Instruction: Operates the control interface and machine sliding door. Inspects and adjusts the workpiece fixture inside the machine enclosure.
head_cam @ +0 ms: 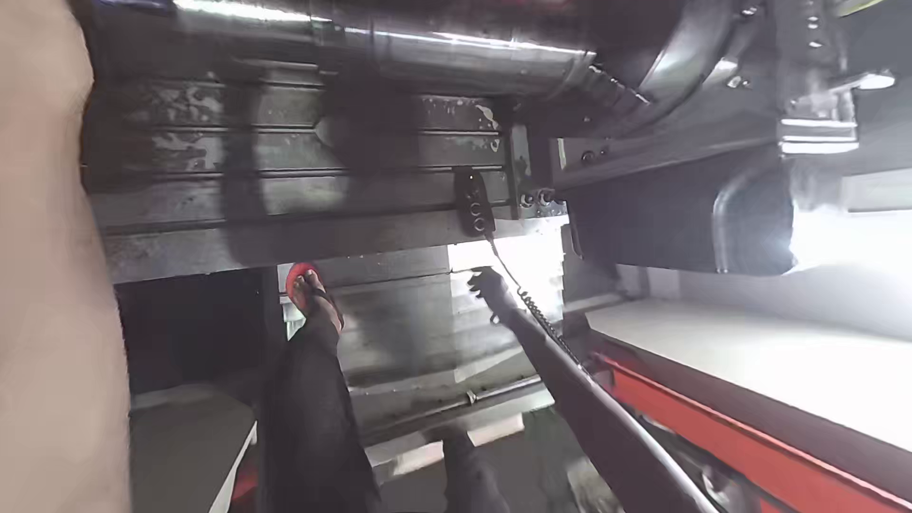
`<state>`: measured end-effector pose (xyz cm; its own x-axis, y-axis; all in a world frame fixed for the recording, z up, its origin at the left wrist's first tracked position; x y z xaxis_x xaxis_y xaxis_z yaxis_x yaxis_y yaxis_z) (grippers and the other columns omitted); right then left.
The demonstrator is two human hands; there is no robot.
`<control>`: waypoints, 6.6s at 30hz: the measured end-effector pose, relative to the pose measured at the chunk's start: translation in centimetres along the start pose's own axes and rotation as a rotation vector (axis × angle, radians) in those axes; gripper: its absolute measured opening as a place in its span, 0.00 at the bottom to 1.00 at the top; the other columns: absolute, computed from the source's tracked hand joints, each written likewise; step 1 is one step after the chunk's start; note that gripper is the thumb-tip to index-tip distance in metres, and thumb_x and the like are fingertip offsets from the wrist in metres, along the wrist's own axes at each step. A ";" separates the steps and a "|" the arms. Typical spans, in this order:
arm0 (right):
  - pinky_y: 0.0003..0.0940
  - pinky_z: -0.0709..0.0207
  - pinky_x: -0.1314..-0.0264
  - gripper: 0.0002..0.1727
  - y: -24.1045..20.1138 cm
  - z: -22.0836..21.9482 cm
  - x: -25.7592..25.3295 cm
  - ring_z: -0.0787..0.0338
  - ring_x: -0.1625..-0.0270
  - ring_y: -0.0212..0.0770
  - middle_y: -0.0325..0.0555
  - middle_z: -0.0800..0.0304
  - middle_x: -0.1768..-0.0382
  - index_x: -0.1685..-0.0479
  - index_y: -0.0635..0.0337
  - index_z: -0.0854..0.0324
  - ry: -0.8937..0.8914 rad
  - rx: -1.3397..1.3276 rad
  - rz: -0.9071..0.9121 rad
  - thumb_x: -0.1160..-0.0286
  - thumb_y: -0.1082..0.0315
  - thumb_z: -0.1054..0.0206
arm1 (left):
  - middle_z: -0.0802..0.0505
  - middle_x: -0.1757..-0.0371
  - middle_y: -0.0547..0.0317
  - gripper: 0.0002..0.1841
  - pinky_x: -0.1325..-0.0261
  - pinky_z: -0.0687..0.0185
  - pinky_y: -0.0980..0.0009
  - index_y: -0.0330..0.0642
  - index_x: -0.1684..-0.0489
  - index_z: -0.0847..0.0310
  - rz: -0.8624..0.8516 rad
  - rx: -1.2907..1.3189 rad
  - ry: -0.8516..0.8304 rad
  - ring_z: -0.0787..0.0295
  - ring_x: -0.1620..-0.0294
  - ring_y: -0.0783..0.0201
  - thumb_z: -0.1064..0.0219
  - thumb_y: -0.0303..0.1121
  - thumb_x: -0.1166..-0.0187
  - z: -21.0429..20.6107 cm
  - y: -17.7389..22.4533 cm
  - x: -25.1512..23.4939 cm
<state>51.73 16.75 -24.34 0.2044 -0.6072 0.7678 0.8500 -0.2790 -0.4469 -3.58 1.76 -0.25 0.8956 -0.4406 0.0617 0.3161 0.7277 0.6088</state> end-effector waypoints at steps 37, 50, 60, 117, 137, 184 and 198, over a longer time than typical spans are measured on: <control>0.63 0.17 0.39 0.21 69.9 71.3 81.2 0.07 0.48 0.56 0.57 0.08 0.50 0.30 0.61 0.21 1.590 -0.115 0.155 0.14 0.59 0.37 | 0.09 0.43 0.50 0.20 0.45 0.15 0.43 0.48 0.43 0.10 -2.374 0.282 -0.531 0.10 0.45 0.47 0.22 0.41 0.36 -17.7 79.7 118.4; 0.86 0.30 0.44 0.38 76.5 88.9 82.7 0.24 0.28 0.84 0.75 0.18 0.33 0.18 0.57 0.30 1.507 0.143 -0.315 0.33 0.67 0.26 | 0.11 0.64 0.63 0.14 0.65 0.16 0.56 0.50 0.61 0.10 -2.190 0.363 -0.599 0.12 0.65 0.63 0.28 0.48 0.34 -20.4 80.9 119.2; 0.79 0.32 0.30 0.28 77.0 89.3 81.4 0.28 0.26 0.82 0.72 0.36 0.17 0.34 0.59 0.16 1.575 0.279 -0.023 0.42 0.77 0.25 | 0.10 0.62 0.66 0.13 0.66 0.16 0.61 0.53 0.63 0.10 -2.174 0.436 -0.617 0.12 0.64 0.68 0.29 0.50 0.33 -21.3 81.3 119.3; 0.48 0.10 0.38 0.16 46.1 33.6 57.2 0.09 0.39 0.47 0.53 0.16 0.30 0.42 0.66 0.15 0.340 -1.099 0.663 0.27 0.70 0.29 | 0.08 0.40 0.58 0.27 0.37 0.14 0.61 0.47 0.24 0.26 0.047 1.058 -1.620 0.11 0.41 0.64 0.67 0.47 0.05 -19.9 40.7 96.5; 0.30 0.13 0.46 0.18 26.7 26.6 42.0 0.09 0.55 0.30 0.55 0.07 0.55 0.42 0.80 0.19 -0.227 0.514 0.819 0.20 0.71 0.32 | 0.09 0.40 0.44 0.25 0.32 0.17 0.49 0.40 0.28 0.23 0.811 0.865 0.022 0.10 0.40 0.52 0.35 0.47 0.14 -11.4 -10.6 93.3; 0.34 0.09 0.55 0.25 23.9 28.1 50.0 0.06 0.64 0.35 0.41 0.07 0.65 0.34 0.65 0.21 -0.263 -0.288 1.084 0.20 0.55 0.30 | 0.15 0.76 0.70 0.08 0.70 0.23 0.79 0.41 0.56 0.08 -0.166 0.693 -0.637 0.22 0.77 0.77 0.23 0.33 0.26 -3.5 25.7 81.7; 0.27 0.08 0.54 0.08 18.8 25.3 41.2 0.04 0.61 0.30 0.38 0.03 0.63 0.53 0.61 0.10 0.002 -0.359 0.890 0.23 0.67 0.28 | 0.04 0.60 0.60 0.08 0.53 0.08 0.73 0.34 0.52 0.10 -0.297 0.706 -0.830 0.07 0.63 0.72 0.27 0.27 0.23 -10.0 27.8 70.2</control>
<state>88.46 5.36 10.46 0.7021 -0.7077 0.0786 0.1838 0.0735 -0.9802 71.24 -3.69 13.09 0.2463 -0.9512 0.1857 -0.0014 0.1913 0.9815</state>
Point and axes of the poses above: each hand's wrist, its own x-axis away from the middle knuckle, its own z-axis out of the back of the hand, y = z × x, the point moved 4 cm from there along -x, towards the middle knuckle
